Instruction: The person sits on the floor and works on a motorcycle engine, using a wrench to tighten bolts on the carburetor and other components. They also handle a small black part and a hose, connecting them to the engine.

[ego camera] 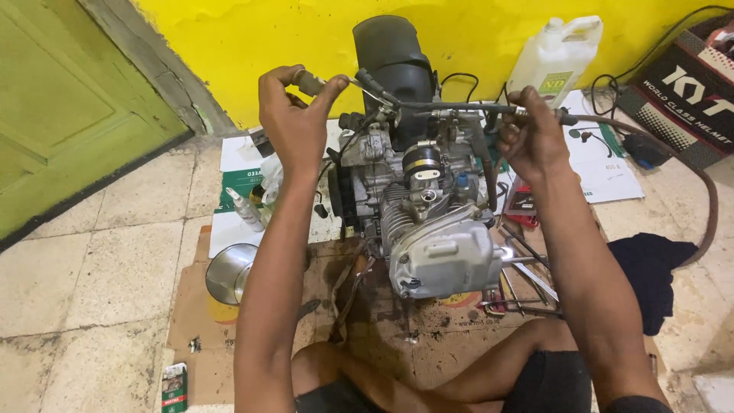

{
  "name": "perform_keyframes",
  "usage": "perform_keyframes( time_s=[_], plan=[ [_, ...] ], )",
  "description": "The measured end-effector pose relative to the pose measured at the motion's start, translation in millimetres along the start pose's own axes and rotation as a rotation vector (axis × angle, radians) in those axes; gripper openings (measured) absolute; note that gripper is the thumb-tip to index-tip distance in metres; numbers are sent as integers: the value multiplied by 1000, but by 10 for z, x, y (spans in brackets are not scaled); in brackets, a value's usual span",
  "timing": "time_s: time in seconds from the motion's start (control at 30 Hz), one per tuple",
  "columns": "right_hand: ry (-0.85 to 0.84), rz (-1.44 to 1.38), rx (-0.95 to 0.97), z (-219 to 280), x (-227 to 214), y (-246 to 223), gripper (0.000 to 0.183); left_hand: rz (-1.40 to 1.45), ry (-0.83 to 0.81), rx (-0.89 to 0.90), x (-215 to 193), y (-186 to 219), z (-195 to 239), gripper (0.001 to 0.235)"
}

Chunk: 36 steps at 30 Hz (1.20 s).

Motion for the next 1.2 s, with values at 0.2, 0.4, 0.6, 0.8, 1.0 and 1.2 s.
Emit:
perform_keyframes(
  time_s=[0.2,0.4,0.6,0.8,1.0,1.2],
  plan=[
    [476,90,-4,17,-114,41,37,-90,8,361,56,321,58,49],
    [229,-11,52,-136,-333,152,25,-124,-114,611,222,478,61,42],
    [290,91,-165,-427,-338,-83,24,6,-234,763,320,626,191,31],
    [257,704,-82,-297,-261,21,24,22,-454,922,400,806,357,31],
    [117,965,55,26,-120,298,33,34,-477,1014,577,986,408,29],
    [33,864,-294,-153,3,-29,35,187,-655,526,585,946,319,34]
  ],
)
Point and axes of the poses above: each hand's wrist, its own z-axis away from the middle knuckle, its own x-axis out of the palm, y = z × x, the point moved 5 cm from there along -z, towards the middle knuckle, and after that the axes turned 7 degrees about y, right-handed, at the moved point
